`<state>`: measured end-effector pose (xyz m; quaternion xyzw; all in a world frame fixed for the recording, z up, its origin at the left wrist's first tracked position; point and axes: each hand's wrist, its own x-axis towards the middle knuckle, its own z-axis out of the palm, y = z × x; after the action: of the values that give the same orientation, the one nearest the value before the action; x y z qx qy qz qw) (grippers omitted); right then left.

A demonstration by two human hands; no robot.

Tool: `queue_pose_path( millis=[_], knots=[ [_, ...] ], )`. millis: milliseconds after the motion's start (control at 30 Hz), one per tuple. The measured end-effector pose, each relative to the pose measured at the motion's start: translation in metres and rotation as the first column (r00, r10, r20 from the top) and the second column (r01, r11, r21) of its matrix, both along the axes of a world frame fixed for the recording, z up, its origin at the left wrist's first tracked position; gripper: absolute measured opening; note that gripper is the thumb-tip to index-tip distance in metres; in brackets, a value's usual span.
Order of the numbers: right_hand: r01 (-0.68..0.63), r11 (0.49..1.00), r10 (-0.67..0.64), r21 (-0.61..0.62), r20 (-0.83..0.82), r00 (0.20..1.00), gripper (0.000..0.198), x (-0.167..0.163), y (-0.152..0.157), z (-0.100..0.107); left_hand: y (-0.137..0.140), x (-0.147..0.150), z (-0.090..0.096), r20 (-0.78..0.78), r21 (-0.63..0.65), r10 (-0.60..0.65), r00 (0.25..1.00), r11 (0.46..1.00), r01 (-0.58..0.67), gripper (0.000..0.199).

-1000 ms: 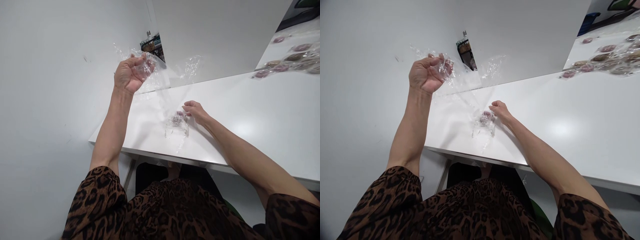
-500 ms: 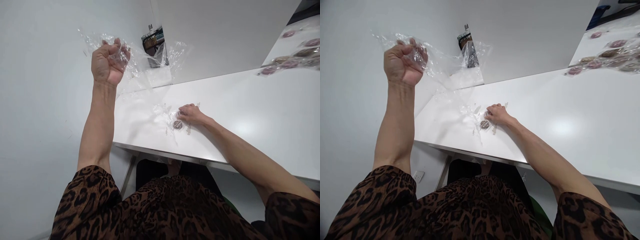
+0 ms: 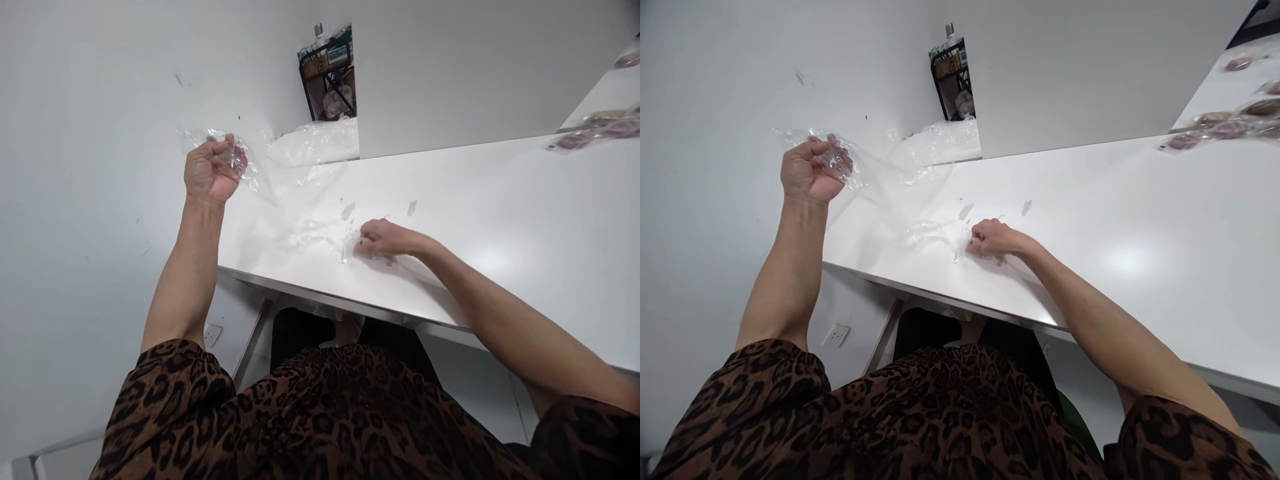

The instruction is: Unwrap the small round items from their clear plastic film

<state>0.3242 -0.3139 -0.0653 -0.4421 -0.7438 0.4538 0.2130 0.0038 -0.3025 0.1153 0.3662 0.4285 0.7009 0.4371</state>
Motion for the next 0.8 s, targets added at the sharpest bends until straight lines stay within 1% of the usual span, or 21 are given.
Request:
queue_pose_path(
  millis=[67,100,167,267,333,367,433,467,500,533,567,600,633,667,733,767,800],
  knots=[
    [-0.054,0.994,0.039,0.091,0.161,0.986,0.041,-0.007,-0.005,-0.003,-0.004,-0.006,-0.01,0.03,-0.007,0.032,0.999,0.999,-0.032,0.026],
    [-0.058,0.993,0.037,0.106,0.19,0.981,0.039,-0.01,-0.006,-0.005,-0.006,-0.008,-0.017,0.042,-0.021,0.044,0.998,0.999,-0.043,0.025],
    [-0.017,0.997,0.005,0.072,0.172,0.985,0.033,-0.013,-0.006,-0.009,-0.009,-0.01,-0.035,0.07,-0.064,0.044,0.997,0.997,-0.039,0.022],
    [0.076,0.997,-0.076,0.0,0.071,0.995,0.027,-0.016,-0.008,-0.01,-0.011,-0.009,-0.072,0.143,-0.154,0.014,0.99,0.988,0.008,0.024],
    [0.112,0.992,-0.114,-0.051,-0.031,0.993,0.028,-0.011,-0.014,-0.007,-0.011,-0.005,-0.101,0.196,-0.224,0.007,0.981,0.974,0.038,0.028],
    [0.128,0.987,-0.137,-0.095,-0.096,0.986,0.03,-0.006,-0.018,-0.006,-0.01,-0.003,-0.117,0.22,-0.255,0.013,0.975,0.966,0.045,0.03],
    [0.187,0.959,-0.235,-0.213,-0.23,0.944,0.037,0.011,-0.032,-0.004,-0.008,0.0,-0.146,0.25,-0.297,0.04,0.967,0.954,0.037,0.032],
    [0.235,0.932,-0.312,-0.275,-0.279,0.908,0.043,0.023,-0.04,-0.003,-0.007,0.001,-0.16,0.255,-0.304,0.053,0.965,0.952,0.028,0.033],
    [0.302,0.894,-0.405,-0.332,-0.308,0.861,0.051,0.037,-0.048,-0.004,-0.007,0.001,-0.173,0.258,-0.299,0.06,0.964,0.954,0.021,0.033],
    [0.378,0.844,-0.503,-0.38,-0.319,0.803,0.06,0.053,-0.055,-0.004,-0.006,0.001,-0.183,0.262,-0.286,0.06,0.963,0.958,0.019,0.033],
    [0.458,0.783,-0.6,-0.421,-0.318,0.734,0.068,0.07,-0.06,-0.006,-0.005,0.0,-0.192,0.27,-0.264,0.06,0.961,0.964,0.014,0.033],
    [0.532,0.713,-0.687,-0.456,-0.304,0.66,0.07,0.088,-0.061,-0.007,-0.004,-0.002,-0.199,0.281,-0.244,0.059,0.958,0.97,0.012,0.033],
    [0.596,0.643,-0.757,-0.481,-0.283,0.588,0.067,0.107,-0.059,-0.008,-0.004,-0.003,-0.204,0.288,-0.229,0.057,0.956,0.973,0.011,0.032],
    [0.656,0.573,-0.815,-0.491,-0.258,0.519,0.059,0.127,-0.052,-0.008,-0.004,-0.005,-0.206,0.289,-0.219,0.055,0.956,0.976,0.01,0.032],
    [0.762,0.45,-0.893,-0.467,-0.218,0.394,0.038,0.168,-0.024,-0.002,-0.004,-0.006,-0.208,0.264,-0.214,0.043,0.964,0.977,0.015,0.032],
    [0.822,0.378,-0.923,-0.425,-0.234,0.304,0.033,0.188,-0.005,0.003,-0.005,-0.007,-0.207,0.246,-0.212,0.038,0.969,0.977,0.016,0.032],
    [0.877,0.294,-0.939,-0.38,-0.288,0.19,0.032,0.207,0.015,0.01,-0.005,-0.006,-0.206,0.231,-0.213,0.037,0.972,0.977,0.014,0.032]
  ],
)
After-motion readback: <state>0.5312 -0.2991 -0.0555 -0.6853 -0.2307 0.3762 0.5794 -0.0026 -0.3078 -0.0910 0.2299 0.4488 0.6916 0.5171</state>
